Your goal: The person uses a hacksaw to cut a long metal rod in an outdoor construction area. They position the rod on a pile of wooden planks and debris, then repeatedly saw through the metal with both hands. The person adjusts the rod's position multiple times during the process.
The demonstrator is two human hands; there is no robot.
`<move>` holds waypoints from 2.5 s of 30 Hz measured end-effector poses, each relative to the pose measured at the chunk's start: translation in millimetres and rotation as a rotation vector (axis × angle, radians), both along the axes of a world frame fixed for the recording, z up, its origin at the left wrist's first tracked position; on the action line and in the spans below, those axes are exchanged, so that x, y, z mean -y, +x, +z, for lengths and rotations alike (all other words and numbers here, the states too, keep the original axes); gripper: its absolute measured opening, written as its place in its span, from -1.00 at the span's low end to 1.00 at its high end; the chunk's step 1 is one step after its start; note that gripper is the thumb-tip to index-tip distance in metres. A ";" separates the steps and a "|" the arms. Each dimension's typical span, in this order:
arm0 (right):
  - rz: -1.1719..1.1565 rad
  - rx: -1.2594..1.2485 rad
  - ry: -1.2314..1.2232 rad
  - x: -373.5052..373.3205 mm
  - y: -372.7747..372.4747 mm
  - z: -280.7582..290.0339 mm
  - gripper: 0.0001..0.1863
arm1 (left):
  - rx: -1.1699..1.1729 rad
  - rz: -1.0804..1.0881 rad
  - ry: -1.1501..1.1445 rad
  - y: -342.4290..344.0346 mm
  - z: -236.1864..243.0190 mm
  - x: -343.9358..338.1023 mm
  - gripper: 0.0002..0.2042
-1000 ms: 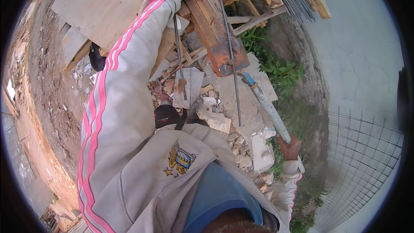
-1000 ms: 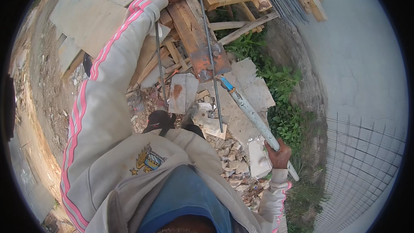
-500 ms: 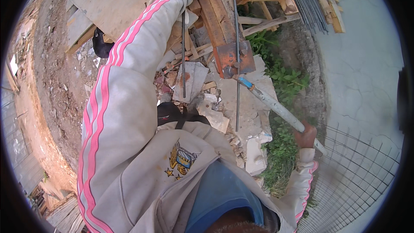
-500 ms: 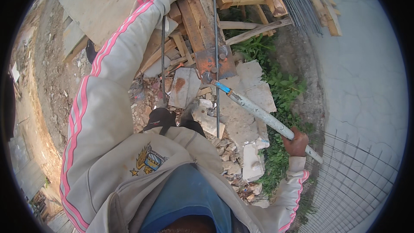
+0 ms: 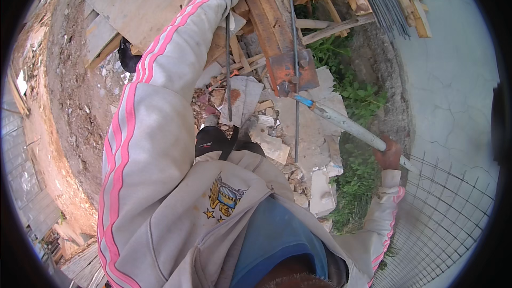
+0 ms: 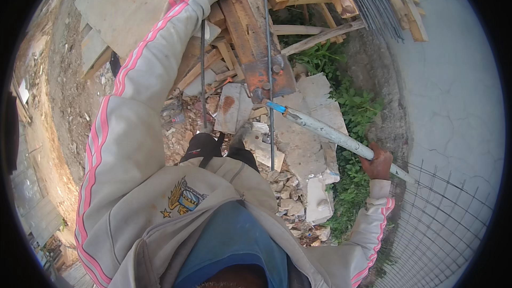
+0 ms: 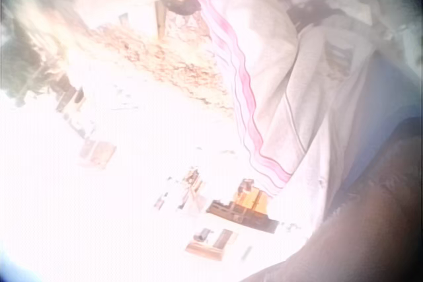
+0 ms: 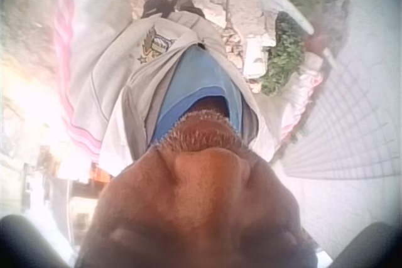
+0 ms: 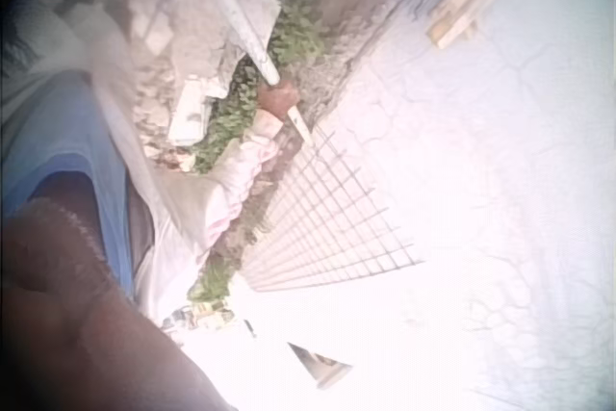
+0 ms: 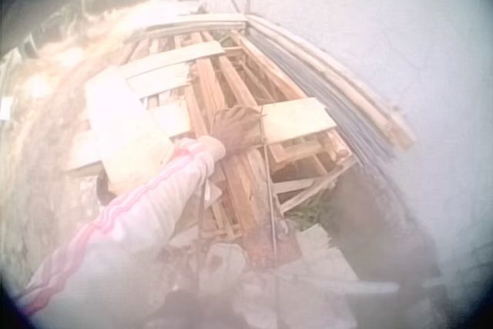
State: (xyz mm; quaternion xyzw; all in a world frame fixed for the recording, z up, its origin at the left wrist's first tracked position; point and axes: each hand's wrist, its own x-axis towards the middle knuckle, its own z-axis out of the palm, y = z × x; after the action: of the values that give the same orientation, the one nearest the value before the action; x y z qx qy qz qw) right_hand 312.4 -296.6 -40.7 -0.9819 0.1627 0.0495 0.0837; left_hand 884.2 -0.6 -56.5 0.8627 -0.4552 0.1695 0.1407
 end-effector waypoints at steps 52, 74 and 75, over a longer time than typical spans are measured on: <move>-0.475 0.198 -0.337 -159.9 -79.8 -30.1 -0.74 | -0.105 0.005 -0.059 12.0 -14.1 8.4 -0.33; -1.198 0.037 -0.329 -430.7 -28.7 8.3 -0.74 | -0.164 -0.004 0.080 18.8 -20.6 12.5 -0.07; -1.228 0.044 -0.339 -449.1 -15.7 10.3 -0.73 | -0.155 -0.002 0.063 20.8 -20.3 11.8 -0.08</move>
State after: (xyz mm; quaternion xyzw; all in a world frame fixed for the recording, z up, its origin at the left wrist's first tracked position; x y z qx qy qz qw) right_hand 296.8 152.5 -30.3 -0.7101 0.6998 -0.0540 -0.0565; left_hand 905.0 -12.4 -76.8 0.8767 -0.4490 0.0877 0.1485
